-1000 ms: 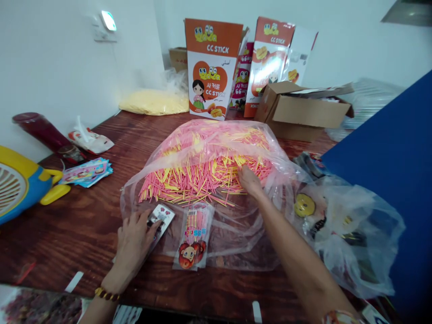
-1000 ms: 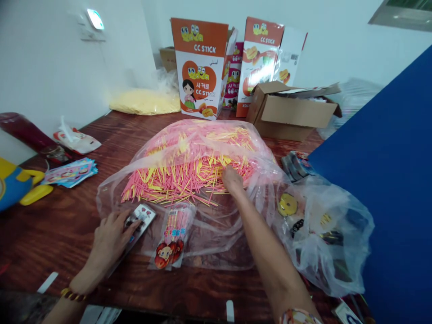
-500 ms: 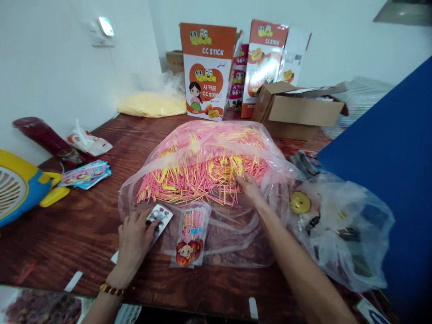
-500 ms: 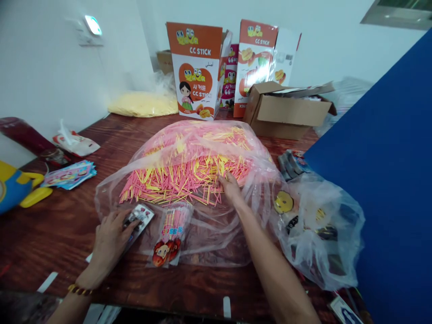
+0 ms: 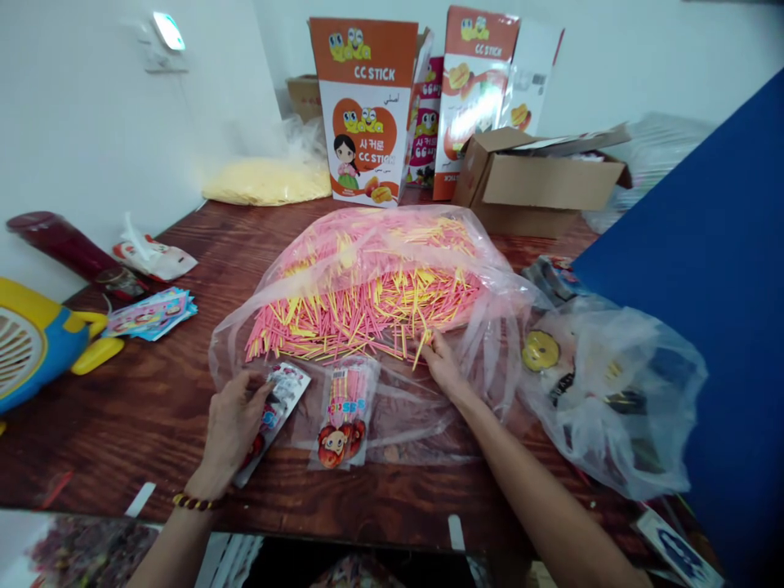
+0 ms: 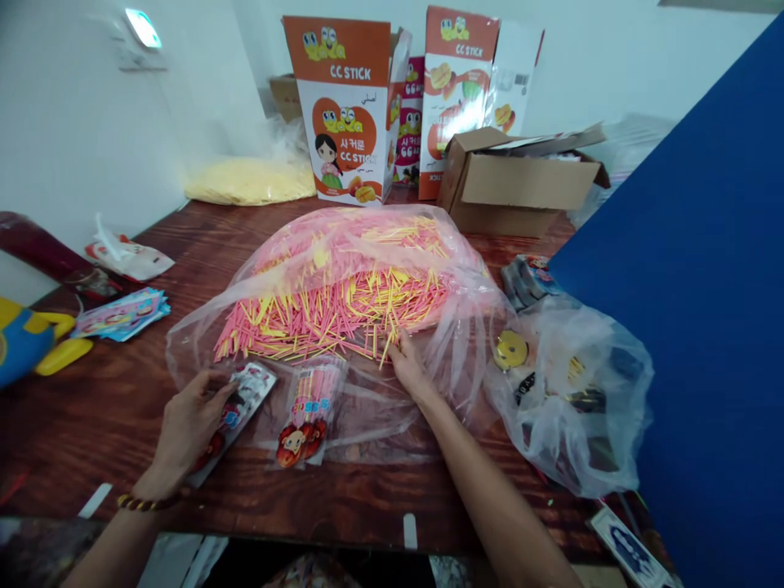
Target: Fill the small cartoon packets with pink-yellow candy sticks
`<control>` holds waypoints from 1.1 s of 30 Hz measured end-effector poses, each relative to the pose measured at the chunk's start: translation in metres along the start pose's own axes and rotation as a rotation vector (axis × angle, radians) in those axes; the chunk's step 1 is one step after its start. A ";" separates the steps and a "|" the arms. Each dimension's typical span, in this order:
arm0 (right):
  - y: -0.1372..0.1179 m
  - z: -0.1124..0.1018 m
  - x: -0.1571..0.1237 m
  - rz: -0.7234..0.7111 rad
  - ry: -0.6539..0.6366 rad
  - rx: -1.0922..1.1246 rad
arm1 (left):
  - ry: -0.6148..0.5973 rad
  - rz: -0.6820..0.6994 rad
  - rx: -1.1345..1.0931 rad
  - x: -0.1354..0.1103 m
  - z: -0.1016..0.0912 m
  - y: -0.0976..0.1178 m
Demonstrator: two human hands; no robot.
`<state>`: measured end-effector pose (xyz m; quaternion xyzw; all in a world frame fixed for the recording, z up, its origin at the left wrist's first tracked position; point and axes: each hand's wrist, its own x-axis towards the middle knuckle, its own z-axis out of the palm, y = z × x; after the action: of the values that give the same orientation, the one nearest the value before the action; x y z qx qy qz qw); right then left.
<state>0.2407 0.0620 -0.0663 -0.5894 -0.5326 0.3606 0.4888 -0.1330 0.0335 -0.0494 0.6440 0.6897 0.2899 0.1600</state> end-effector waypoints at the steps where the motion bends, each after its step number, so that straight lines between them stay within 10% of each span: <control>1: 0.003 0.001 0.000 0.010 -0.006 -0.032 | 0.001 -0.007 0.003 0.000 0.000 0.000; 22: -0.002 -0.010 0.004 -0.029 0.008 -0.088 | 0.097 0.006 -0.056 -0.002 -0.009 0.000; 33: -0.013 -0.028 -0.018 -0.327 -0.493 -1.175 | 0.110 -0.069 -0.096 -0.004 -0.015 0.002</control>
<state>0.2606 0.0379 -0.0479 -0.5699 -0.8199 0.0553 -0.0025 -0.1396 0.0263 -0.0373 0.5947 0.7044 0.3518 0.1624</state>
